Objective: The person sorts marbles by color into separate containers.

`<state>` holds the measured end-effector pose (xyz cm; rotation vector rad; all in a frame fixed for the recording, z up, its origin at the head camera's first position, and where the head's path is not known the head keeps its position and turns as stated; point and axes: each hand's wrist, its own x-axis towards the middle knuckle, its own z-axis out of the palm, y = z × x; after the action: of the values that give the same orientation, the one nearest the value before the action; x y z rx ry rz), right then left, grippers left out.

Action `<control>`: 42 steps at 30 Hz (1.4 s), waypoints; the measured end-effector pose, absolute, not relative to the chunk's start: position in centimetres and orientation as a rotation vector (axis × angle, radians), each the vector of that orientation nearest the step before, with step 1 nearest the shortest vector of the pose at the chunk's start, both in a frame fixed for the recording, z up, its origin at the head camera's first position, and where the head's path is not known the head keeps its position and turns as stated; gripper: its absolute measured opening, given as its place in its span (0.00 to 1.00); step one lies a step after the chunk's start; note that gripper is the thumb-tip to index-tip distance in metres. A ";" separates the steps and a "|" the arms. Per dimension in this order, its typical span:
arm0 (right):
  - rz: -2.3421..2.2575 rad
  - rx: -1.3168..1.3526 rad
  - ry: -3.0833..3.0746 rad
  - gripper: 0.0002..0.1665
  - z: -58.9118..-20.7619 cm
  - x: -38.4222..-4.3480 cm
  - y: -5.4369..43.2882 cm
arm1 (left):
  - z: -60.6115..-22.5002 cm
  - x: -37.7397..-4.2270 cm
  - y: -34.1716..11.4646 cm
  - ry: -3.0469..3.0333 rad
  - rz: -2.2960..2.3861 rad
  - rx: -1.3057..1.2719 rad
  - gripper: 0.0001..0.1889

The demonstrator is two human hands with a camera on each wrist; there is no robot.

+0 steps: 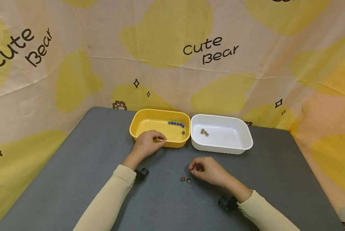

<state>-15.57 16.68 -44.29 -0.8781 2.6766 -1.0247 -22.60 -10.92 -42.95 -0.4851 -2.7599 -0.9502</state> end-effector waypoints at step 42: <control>-1.176 -0.721 2.896 0.05 -37.2 -20.5 20.8 | -42.7 -22.5 -10.9 -2.780 -0.969 -0.463 0.03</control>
<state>-20.45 20.82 -37.24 -0.7209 2.8960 -1.1755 -22.47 -10.88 -42.69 -0.4633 -2.7803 -0.9687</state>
